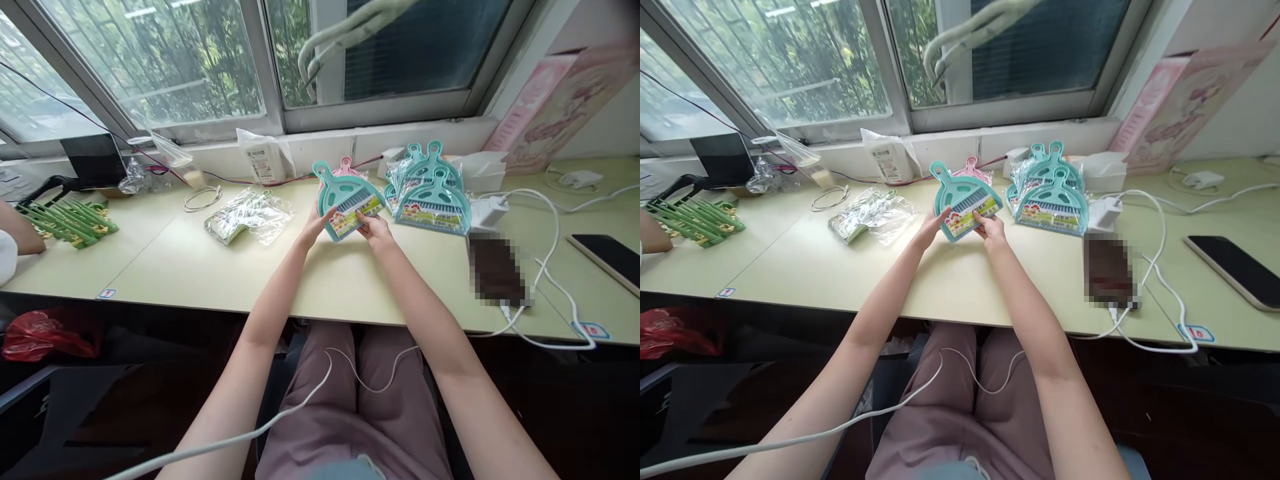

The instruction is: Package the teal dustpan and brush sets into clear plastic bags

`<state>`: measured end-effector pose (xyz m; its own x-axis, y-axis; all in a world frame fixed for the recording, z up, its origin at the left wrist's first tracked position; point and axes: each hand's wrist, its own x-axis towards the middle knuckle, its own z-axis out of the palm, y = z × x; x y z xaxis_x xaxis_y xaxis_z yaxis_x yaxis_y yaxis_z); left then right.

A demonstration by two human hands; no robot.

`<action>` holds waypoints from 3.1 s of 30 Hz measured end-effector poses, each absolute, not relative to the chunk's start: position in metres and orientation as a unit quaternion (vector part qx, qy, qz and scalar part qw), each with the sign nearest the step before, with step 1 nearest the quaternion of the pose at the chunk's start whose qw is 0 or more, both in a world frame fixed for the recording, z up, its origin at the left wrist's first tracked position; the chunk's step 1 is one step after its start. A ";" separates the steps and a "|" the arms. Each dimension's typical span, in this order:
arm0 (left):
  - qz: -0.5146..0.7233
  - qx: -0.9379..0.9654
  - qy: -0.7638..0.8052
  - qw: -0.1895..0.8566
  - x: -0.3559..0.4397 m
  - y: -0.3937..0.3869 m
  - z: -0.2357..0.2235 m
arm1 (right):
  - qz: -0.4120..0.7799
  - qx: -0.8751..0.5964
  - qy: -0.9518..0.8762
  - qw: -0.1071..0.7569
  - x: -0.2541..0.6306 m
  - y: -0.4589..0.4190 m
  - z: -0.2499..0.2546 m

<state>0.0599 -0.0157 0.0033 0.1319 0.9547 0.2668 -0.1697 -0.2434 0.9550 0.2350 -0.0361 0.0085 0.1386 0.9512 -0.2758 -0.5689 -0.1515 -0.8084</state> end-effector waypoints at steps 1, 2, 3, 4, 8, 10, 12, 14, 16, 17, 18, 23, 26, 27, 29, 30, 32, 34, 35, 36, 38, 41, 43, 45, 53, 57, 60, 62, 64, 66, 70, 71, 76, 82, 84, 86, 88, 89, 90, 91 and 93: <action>0.557 0.536 0.364 0.520 0.056 -0.013 0.003 | 0.613 -0.441 -0.217 0.619 0.236 -0.036 0.008; 0.566 0.515 0.379 0.520 0.051 -0.010 0.003 | 0.608 -0.444 -0.214 0.623 0.238 -0.036 0.008; 0.583 0.498 0.404 0.498 0.045 -0.008 0.003 | 0.604 -0.446 -0.209 0.626 0.240 -0.035 0.007; 0.602 0.487 0.444 0.450 0.037 -0.006 0.004 | 0.602 -0.448 -0.202 0.629 0.243 -0.034 0.007; 0.515 0.454 0.717 0.119 0.005 -0.006 0.006 | 0.608 -0.449 -0.168 0.633 0.254 -0.030 0.005; 0.413 0.430 0.802 0.041 -0.006 -0.008 0.006 | 0.609 -0.448 -0.158 0.636 0.257 -0.028 0.005; 0.344 0.453 0.821 0.051 -0.009 -0.010 0.005 | 0.605 -0.448 -0.154 0.640 0.258 -0.027 0.004; 0.315 0.538 0.776 0.097 -0.004 -0.013 0.005 | 0.599 -0.448 -0.150 0.646 0.257 -0.027 0.004; 0.318 0.632 0.691 0.148 0.010 -0.016 0.007 | 0.597 -0.438 -0.148 0.655 0.257 -0.027 0.005; 0.326 0.670 0.644 0.173 0.019 -0.018 0.008 | 0.598 -0.434 -0.146 0.658 0.258 -0.027 0.005; 0.332 0.697 0.605 0.195 0.028 -0.021 0.010 | 0.599 -0.431 -0.143 0.660 0.258 -0.026 0.006; 0.254 0.740 0.612 0.117 0.057 -0.033 0.015 | 0.601 -0.442 -0.120 0.656 0.264 -0.025 0.010; 0.208 0.711 0.670 0.034 0.053 -0.033 0.013 | 0.605 -0.430 -0.126 0.658 0.267 -0.024 0.011; 0.207 0.698 0.685 0.014 0.050 -0.032 0.013 | 0.606 -0.427 -0.129 0.659 0.268 -0.024 0.011; 0.215 0.666 0.714 -0.025 0.043 -0.032 0.013 | 0.606 -0.427 -0.133 0.658 0.268 -0.025 0.010; 0.214 0.651 0.727 -0.030 0.039 -0.033 0.015 | 0.606 -0.429 -0.134 0.656 0.268 -0.025 0.010; 0.191 0.643 0.742 0.006 0.035 -0.034 0.017 | 0.607 -0.433 -0.139 0.652 0.267 -0.024 0.009; 0.159 0.654 0.738 0.057 0.033 -0.036 0.020 | 0.608 -0.433 -0.147 0.649 0.265 -0.024 0.009; 0.146 0.660 0.734 0.068 0.033 -0.037 0.020 | 0.608 -0.434 -0.151 0.648 0.265 -0.024 0.009; 0.139 0.664 0.732 0.066 0.034 -0.038 0.020 | 0.608 -0.434 -0.155 0.646 0.265 -0.024 0.009; 0.145 0.665 0.731 0.038 0.039 -0.039 0.018 | 0.610 -0.431 -0.162 0.645 0.264 -0.024 0.009; 0.156 0.683 0.713 0.022 0.047 -0.038 0.012 | 0.612 -0.428 -0.169 0.643 0.265 -0.026 0.011; 0.142 0.682 0.716 0.036 0.047 -0.036 0.011 | 0.611 -0.430 -0.168 0.643 0.265 -0.028 0.012; 0.123 0.654 0.745 0.046 0.040 -0.033 0.013 | 0.610 -0.432 -0.167 0.643 0.265 -0.029 0.013; 0.118 0.563 0.818 0.018 0.002 -0.029 0.023 | 0.596 -0.450 -0.183 0.639 0.265 -0.029 0.010; 0.095 0.564 0.820 0.000 0.007 -0.027 0.024 | 0.598 -0.455 -0.188 0.633 0.265 -0.028 0.010; 0.114 0.554 0.825 -0.005 0.005 -0.027 0.028 | 0.598 -0.465 -0.188 0.625 0.264 -0.027 0.010; 0.145 0.539 0.829 -0.024 0.001 -0.029 0.031 | 0.597 -0.473 -0.189 0.619 0.264 -0.027 0.010; 0.182 0.528 0.828 -0.041 -0.002 -0.030 0.034 | 0.595 -0.479 -0.193 0.615 0.264 -0.027 0.010; 0.211 0.533 0.818 -0.044 -0.002 -0.032 0.037 | 0.593 -0.485 -0.202 0.610 0.264 -0.027 0.010; 0.230 0.543 0.806 -0.050 0.006 -0.033 0.039 | 0.592 -0.501 -0.218 0.592 0.262 -0.026 0.010; 0.229 0.544 0.805 -0.052 0.008 -0.033 0.038 | 0.594 -0.502 -0.222 0.588 0.261 -0.026 0.010; 0.216 0.565 0.794 -0.053 0.010 -0.032 0.035 | 0.618 -0.471 -0.258 0.574 0.253 -0.030 0.015; 0.215 0.565 0.794 -0.061 0.008 -0.032 0.028 | 0.613 -0.465 -0.303 0.563 0.245 -0.037 0.018; 0.218 0.559 0.797 -0.066 0.008 -0.032 0.028 | 0.596 -0.478 -0.302 0.570 0.246 -0.036 0.017; 0.221 0.555 0.799 -0.069 0.008 -0.032 0.029 | 0.577 -0.490 -0.290 0.585 0.248 -0.035 0.016; 0.224 0.558 0.796 -0.071 0.009 -0.032 0.030 | 0.562 -0.496 -0.280 0.599 0.250 -0.033 0.015; 0.224 0.561 0.794 -0.071 0.010 -0.033 0.031 | 0.558 -0.497 -0.280 0.602 0.250 -0.032 0.015; 0.225 0.564 0.791 -0.070 0.011 -0.033 0.031 | 0.557 -0.497 -0.287 0.601 0.249 -0.032 0.015; 0.226 0.568 0.788 -0.070 0.012 -0.034 0.031 | 0.559 -0.496 -0.297 0.595 0.248 -0.032 0.015; 0.232 0.579 0.778 -0.072 0.015 -0.035 0.031 | 0.570 -0.493 -0.322 0.573 0.244 -0.033 0.016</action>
<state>0.0152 -0.0348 0.0308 -0.3195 0.8680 0.3801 0.9345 0.2222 0.2781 0.2443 -0.0334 0.0161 0.1437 0.9705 -0.1936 -0.3355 -0.1363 -0.9321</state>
